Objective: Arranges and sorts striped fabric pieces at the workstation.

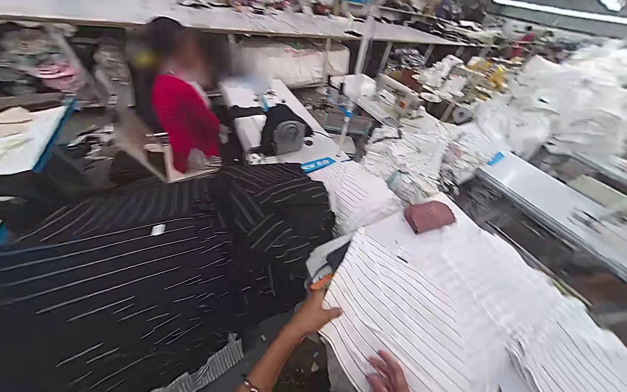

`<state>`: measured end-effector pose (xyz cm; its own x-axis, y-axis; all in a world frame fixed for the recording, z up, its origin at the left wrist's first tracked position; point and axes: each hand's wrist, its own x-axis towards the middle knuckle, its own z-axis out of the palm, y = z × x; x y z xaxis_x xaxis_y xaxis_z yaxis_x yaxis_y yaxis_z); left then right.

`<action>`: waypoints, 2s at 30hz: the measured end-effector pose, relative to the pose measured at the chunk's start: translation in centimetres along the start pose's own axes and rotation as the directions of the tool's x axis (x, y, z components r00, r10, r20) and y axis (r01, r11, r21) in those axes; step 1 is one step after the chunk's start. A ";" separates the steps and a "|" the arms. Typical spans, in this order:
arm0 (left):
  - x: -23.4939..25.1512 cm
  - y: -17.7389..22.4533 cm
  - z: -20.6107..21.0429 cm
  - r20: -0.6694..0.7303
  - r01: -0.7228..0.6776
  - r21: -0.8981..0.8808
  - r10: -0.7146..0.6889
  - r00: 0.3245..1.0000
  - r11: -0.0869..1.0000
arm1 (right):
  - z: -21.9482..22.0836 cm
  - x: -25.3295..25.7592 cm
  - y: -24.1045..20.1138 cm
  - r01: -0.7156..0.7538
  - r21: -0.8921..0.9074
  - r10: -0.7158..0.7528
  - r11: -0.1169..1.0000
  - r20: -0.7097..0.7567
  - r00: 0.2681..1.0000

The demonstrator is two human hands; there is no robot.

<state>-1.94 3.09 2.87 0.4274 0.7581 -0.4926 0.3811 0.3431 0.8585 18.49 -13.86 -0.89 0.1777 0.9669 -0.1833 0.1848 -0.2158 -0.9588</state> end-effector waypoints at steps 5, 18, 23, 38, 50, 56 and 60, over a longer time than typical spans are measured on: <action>-5.5 9.5 6.6 0.004 -0.101 -0.507 0.119 0.993 0.856 | 0.7 -1.8 -2.1 0.074 -0.513 -0.264 0.855 -0.309 0.913; 4.6 29.1 21.6 0.533 -0.036 -0.696 0.550 0.644 0.717 | -30.9 -5.9 -15.5 -0.333 -0.741 -0.709 0.583 -0.664 0.235; 8.3 29.8 29.9 0.694 0.047 -0.608 0.502 0.516 0.793 | -36.9 -8.5 -12.4 -0.503 -0.682 -0.705 0.531 -0.684 0.184; 11.1 6.7 12.1 0.092 -0.365 0.403 0.360 0.929 0.839 | -22.7 -4.1 4.5 -0.281 -0.555 -0.285 0.783 -0.722 0.631; 6.0 1.2 10.9 0.134 -0.303 0.569 0.278 0.951 0.764 | -8.8 0.8 4.5 -0.413 -0.461 -0.052 0.785 -0.714 0.699; 6.4 2.2 11.4 0.217 -0.299 0.603 0.209 0.953 0.739 | -0.2 -9.0 5.5 -0.204 -0.556 -0.177 0.806 -0.555 0.813; 5.1 1.7 8.6 0.159 -0.365 0.541 0.335 0.929 0.757 | 2.7 -17.9 6.2 -0.223 -0.578 -0.187 0.785 -0.564 0.804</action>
<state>7.99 2.76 0.60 0.6546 0.7309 -0.1929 0.5763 -0.3174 0.7530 13.88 -32.17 -4.12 0.6539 0.7407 0.1542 0.6638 -0.4638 -0.5868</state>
